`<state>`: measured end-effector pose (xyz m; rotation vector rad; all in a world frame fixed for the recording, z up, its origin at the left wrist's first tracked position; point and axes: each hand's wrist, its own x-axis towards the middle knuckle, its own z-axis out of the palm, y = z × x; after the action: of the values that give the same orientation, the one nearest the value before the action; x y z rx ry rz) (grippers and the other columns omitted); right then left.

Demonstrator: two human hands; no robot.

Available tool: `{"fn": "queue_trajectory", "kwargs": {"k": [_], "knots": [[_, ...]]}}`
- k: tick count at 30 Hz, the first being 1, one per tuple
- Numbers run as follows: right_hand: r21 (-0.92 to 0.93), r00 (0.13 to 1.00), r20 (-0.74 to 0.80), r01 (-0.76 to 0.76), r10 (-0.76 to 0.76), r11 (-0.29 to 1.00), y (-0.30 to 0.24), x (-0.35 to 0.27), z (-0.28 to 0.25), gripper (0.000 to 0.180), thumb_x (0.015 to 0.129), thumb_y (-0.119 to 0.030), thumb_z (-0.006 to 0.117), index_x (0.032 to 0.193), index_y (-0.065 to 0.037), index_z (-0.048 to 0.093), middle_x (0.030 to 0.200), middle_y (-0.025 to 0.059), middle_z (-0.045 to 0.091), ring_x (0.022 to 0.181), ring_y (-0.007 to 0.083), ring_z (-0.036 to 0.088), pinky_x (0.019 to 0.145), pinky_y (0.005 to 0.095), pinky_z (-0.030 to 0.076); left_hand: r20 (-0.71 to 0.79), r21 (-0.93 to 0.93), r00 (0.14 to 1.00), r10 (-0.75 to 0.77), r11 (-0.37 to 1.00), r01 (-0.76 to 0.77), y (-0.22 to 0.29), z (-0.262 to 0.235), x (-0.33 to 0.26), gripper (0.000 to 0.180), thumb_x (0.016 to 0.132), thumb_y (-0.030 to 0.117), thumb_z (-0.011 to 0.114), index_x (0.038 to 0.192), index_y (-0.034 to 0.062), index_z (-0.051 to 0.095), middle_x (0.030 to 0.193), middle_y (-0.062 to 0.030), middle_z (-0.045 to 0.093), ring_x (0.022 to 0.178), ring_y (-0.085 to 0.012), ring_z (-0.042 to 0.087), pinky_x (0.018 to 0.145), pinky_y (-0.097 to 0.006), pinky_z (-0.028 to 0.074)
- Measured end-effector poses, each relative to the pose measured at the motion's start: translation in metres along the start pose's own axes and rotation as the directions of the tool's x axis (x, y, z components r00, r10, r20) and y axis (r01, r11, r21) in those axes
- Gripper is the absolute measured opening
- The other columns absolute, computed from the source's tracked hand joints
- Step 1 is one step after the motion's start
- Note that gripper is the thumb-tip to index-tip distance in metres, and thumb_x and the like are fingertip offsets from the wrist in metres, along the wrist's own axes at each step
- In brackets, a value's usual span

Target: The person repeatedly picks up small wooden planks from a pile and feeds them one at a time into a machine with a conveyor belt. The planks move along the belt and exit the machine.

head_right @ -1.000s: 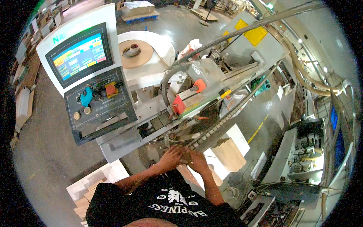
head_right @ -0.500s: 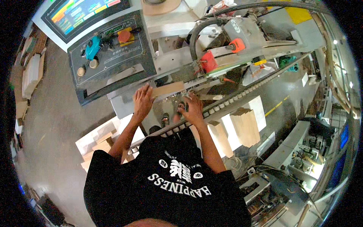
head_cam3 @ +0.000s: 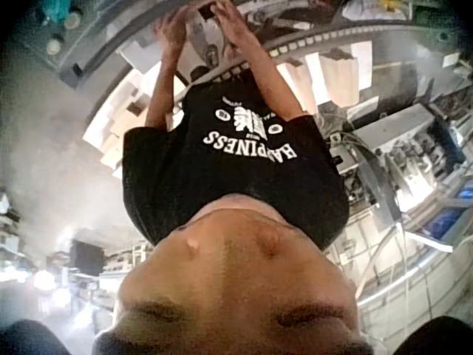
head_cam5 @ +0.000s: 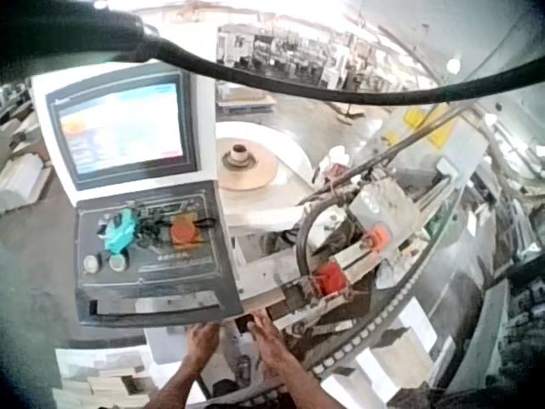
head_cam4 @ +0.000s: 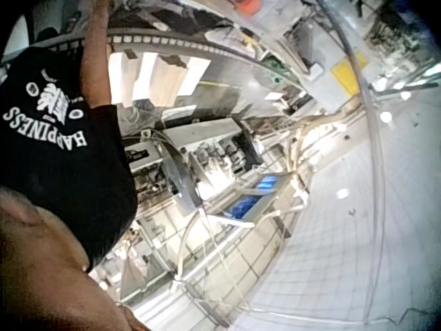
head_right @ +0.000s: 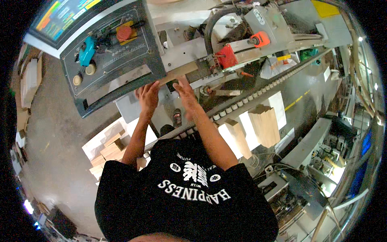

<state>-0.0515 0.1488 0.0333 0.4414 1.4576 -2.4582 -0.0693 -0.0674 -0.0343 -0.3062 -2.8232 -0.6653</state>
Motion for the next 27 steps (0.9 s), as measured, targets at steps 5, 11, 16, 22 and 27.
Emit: {"fn": "queue_trajectory", "kwargs": {"k": [5,11,16,22,27], "knots": [[-0.023,0.998,-0.063,0.01,-0.011,1.0,0.01,0.003,-0.005,0.078,0.096,-0.056,0.075,0.156,-0.012,0.051,0.181,0.0157,0.009,0.167,0.0318,0.007,0.132,0.0489,0.009,0.172,0.06,0.984,-0.035,0.998,0.025,-0.015,-0.019,-0.007,0.034,0.103,0.023,0.064,0.132,0.0374,0.074,0.122,0.0051,0.077,0.098,-0.0268,0.07,0.104,-0.062,0.038],[0.049,0.995,-0.091,0.038,-0.033,0.998,0.001,0.009,-0.012,0.066,0.098,-0.056,0.072,0.147,-0.013,0.061,0.18,0.0144,0.012,0.166,0.031,0.01,0.132,0.0436,0.012,0.165,0.112,0.98,0.115,0.985,-0.134,-0.028,0.008,0.001,0.041,0.1,0.015,0.063,0.132,0.0378,0.075,0.1,-0.0068,0.08,0.079,-0.0338,0.076,0.076,-0.053,0.058],[-0.062,0.985,-0.164,0.05,-0.059,0.997,-0.011,0.009,-0.023,0.065,0.108,-0.049,0.061,0.156,-0.006,0.048,0.17,0.009,0.033,0.162,0.0237,0.018,0.134,0.0426,0.007,0.155,0.052,0.975,0.157,0.985,-0.166,-0.003,0.028,0.012,0.053,0.094,0.004,0.063,0.139,0.0319,0.07,0.113,-0.0074,0.077,0.085,-0.0345,0.077,0.077,-0.05,0.06],[-0.355,0.95,-0.138,0.215,-0.279,0.91,-0.009,0.024,-0.065,0.057,0.11,-0.047,0.059,0.15,-0.007,0.053,0.156,0.0082,0.048,0.143,0.0201,0.043,0.124,0.0405,0.031,0.116,-0.303,0.984,0.137,0.948,-0.097,0.059,0.02,0.045,0.06,0.088,-0.003,0.06,0.139,0.0266,0.071,0.142,0.0026,0.07,0.12,-0.0295,0.064,0.113,-0.059,0.038],[-0.305,0.96,-0.092,0.225,-0.264,0.925,-0.026,0.032,-0.079,0.049,0.106,-0.042,0.068,0.143,-0.01,0.061,0.141,0.0076,0.059,0.126,0.0188,0.057,0.111,0.0347,0.042,0.077,-0.068,0.973,0.216,0.975,-0.211,0.103,0.033,0.069,0.05,0.093,0.009,0.066,0.139,0.0276,0.072,0.149,0.0092,0.067,0.126,-0.0208,0.06,0.124,-0.052,0.025]]}}
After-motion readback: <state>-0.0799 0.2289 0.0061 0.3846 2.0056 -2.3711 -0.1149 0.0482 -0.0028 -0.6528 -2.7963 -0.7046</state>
